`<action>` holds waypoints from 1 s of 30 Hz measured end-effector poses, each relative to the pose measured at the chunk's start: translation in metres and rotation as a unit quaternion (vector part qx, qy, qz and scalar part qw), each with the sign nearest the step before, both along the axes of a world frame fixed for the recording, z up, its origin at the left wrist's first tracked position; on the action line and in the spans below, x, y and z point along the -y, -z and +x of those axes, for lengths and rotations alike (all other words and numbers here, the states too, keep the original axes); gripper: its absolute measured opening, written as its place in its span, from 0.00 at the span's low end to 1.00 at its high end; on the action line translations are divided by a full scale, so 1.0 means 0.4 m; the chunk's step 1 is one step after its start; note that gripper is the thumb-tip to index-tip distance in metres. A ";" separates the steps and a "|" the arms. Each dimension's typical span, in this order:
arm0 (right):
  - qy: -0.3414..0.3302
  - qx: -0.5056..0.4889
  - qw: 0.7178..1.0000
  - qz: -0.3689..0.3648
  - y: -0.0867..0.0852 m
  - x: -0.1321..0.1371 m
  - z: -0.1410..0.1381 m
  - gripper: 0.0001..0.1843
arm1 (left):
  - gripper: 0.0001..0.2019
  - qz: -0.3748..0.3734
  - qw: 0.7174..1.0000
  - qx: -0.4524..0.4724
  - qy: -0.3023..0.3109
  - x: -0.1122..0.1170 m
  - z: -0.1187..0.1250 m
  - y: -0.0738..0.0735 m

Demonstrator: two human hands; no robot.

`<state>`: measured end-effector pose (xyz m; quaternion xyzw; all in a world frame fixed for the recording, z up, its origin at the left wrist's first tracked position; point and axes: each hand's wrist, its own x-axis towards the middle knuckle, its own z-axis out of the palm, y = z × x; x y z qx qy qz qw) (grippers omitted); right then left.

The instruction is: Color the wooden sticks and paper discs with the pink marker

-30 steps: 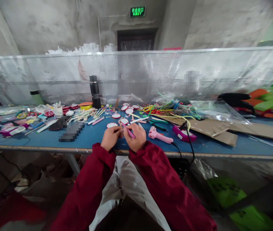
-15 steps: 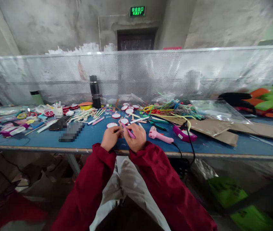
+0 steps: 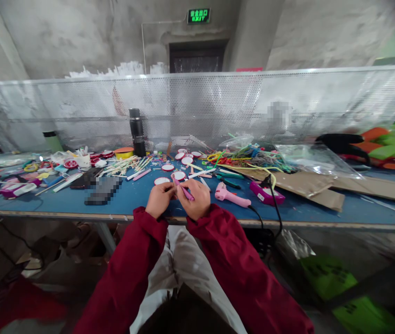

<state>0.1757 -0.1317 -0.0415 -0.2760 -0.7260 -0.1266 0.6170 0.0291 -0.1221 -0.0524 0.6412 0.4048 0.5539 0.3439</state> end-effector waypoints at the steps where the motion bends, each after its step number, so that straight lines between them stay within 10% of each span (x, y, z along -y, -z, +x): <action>1: 0.000 0.001 1.000 -0.002 0.000 0.000 0.000 0.06 | 0.12 -0.002 1.000 0.003 0.002 0.001 0.000 -0.001; 30: 0.007 0.003 1.000 -0.014 0.003 -0.002 0.000 0.06 | 0.11 0.005 1.000 -0.014 -0.004 -0.003 -0.003 0.005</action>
